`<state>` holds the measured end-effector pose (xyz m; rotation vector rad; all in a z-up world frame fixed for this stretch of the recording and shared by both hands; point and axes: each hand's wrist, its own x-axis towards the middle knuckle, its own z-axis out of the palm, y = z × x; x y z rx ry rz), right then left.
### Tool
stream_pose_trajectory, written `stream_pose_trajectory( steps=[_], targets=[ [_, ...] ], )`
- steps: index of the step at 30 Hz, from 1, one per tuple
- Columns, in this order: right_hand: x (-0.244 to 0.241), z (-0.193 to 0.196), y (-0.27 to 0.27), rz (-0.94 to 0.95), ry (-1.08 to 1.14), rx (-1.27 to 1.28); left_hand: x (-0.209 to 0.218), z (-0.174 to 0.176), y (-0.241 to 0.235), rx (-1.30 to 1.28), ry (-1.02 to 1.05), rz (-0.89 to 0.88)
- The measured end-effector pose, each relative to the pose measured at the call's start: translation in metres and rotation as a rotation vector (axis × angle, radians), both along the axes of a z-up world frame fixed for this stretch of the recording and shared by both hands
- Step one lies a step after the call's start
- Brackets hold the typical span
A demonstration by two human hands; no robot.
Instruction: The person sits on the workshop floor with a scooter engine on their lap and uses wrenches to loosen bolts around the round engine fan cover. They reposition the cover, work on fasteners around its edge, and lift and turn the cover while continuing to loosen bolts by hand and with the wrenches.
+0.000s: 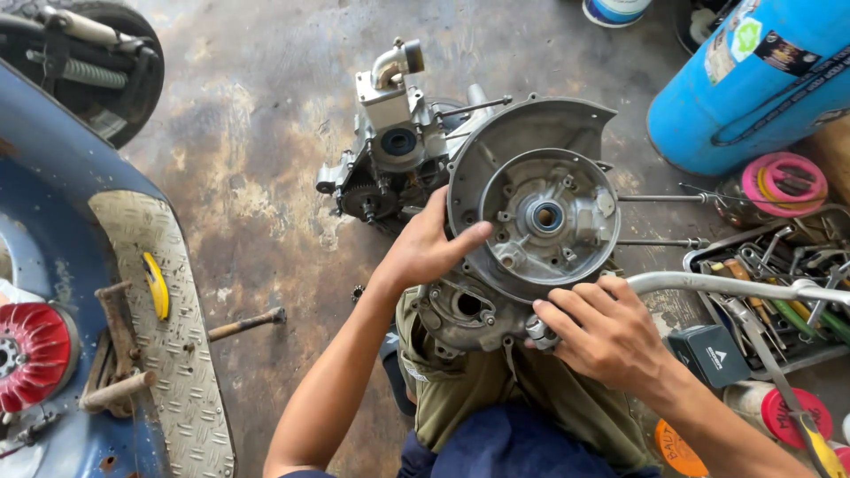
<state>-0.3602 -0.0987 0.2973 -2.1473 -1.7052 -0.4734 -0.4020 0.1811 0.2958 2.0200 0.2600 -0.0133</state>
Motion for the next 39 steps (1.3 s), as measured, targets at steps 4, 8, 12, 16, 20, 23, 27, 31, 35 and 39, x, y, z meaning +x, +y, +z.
stream_pose_trajectory(
  steps=[4, 8, 12, 16, 20, 23, 27, 31, 35, 39],
  targets=[
    [0.01, -0.002, -0.001, 0.101, -0.123, 0.229, 0.012, -0.026, -0.004, -0.25, -0.018, 0.101],
    [0.035, 0.011, -0.017, 0.097, -0.062, 0.321, 0.036, 0.046, -0.018, -0.485, -0.283, -0.061],
    [0.074, 0.053, -0.016, 0.067, -0.231, 0.348, 0.066, 0.111, -0.012, -0.436, -0.465, -0.075],
    [0.109, 0.088, 0.0, 0.053, -0.256, 0.233, 0.101, 0.122, -0.007, -0.34, -0.323, 0.067],
    [0.138, 0.045, 0.016, 0.052, -0.296, 0.057, 0.107, 0.093, -0.015, -0.342, -0.323, 0.21],
    [0.151, 0.011, 0.021, 0.04, -0.316, 0.004, 0.115, 0.058, -0.024, -0.337, -0.258, 0.293],
    [0.154, -0.03, 0.029, 0.023, -0.403, 0.04, 0.133, 0.017, -0.022, -0.291, -0.145, 0.447],
    [0.13, -0.124, -0.004, 0.09, -0.476, 0.103, 0.139, 0.014, -0.021, -0.256, -0.114, 0.419],
    [0.102, -0.207, -0.024, 0.212, -0.179, -0.27, 0.138, 0.008, -0.015, -0.164, -0.077, 0.424],
    [0.142, -0.315, -0.001, 0.01, 0.1, -0.625, 0.138, 0.014, -0.01, -0.099, -0.107, 0.406]
  ],
)
